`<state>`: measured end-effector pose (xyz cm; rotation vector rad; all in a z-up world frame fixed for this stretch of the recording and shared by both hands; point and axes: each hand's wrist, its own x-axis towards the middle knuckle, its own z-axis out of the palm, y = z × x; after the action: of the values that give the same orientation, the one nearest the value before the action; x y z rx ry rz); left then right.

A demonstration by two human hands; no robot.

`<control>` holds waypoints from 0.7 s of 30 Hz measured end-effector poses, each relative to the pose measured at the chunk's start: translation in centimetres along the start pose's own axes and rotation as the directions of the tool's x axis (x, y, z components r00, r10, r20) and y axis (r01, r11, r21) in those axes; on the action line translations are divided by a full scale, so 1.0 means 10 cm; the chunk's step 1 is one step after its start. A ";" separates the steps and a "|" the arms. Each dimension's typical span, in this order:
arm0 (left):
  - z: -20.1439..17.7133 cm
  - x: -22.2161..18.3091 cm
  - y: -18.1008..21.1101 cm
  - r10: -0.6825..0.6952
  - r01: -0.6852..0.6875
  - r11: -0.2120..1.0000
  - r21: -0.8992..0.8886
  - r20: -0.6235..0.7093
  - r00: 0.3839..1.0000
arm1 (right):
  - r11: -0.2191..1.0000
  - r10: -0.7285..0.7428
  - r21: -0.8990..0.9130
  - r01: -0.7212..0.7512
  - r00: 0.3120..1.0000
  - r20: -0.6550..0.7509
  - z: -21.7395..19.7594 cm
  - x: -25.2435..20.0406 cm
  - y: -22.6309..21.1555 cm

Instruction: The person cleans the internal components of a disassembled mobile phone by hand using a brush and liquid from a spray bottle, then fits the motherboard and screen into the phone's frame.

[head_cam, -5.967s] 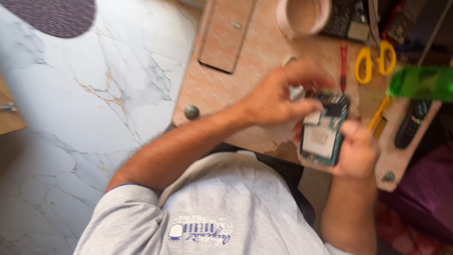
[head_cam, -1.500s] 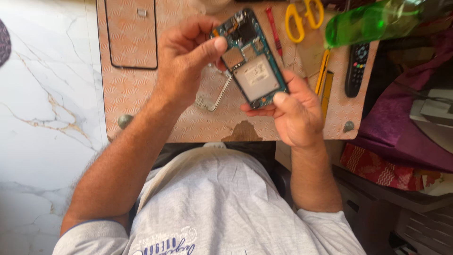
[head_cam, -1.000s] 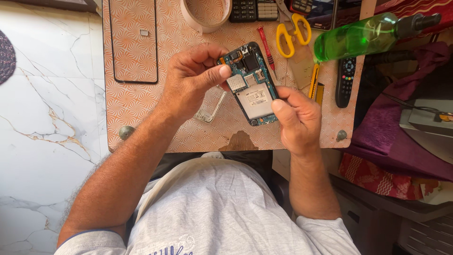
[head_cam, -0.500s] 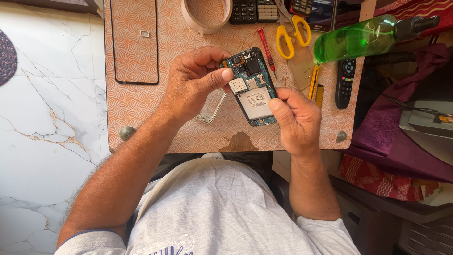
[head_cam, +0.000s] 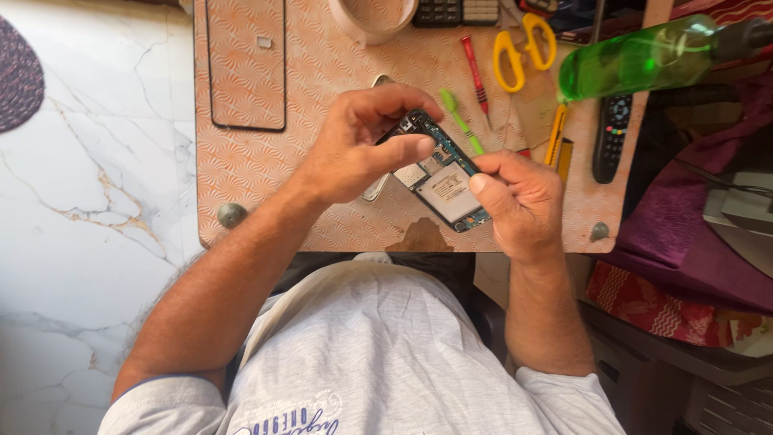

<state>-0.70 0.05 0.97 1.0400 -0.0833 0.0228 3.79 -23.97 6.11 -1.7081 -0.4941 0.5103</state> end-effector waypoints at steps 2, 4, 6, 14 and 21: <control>0.00 0.01 -0.03 -0.056 0.059 0.995 0.082 -0.038 0.998 | 0.996 -0.023 -0.082 0.022 1.000 -0.001 0.01 0.00 -0.01; -0.01 0.01 -0.06 -0.073 0.079 0.991 0.110 -0.060 0.996 | 0.991 -0.034 -0.128 0.034 0.999 -0.002 0.03 0.01 -0.01; -0.02 0.01 -0.09 -0.053 0.059 0.995 0.084 -0.066 0.996 | 0.990 -0.032 -0.135 0.031 0.999 -0.003 0.05 0.02 -0.01; -0.02 0.01 -0.13 0.042 -0.030 0.994 0.104 -0.113 0.993 | 0.981 -0.066 -0.184 0.057 0.997 -0.043 0.15 0.10 0.03; -0.02 -0.02 -0.08 0.089 -0.060 0.965 0.256 -0.105 0.990 | 0.963 -0.109 -0.250 0.100 0.994 -0.023 0.17 0.11 0.01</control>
<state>-0.81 -0.20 0.23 1.2883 -0.0141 0.1658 3.69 -22.03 5.60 -1.9153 -0.6396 0.3510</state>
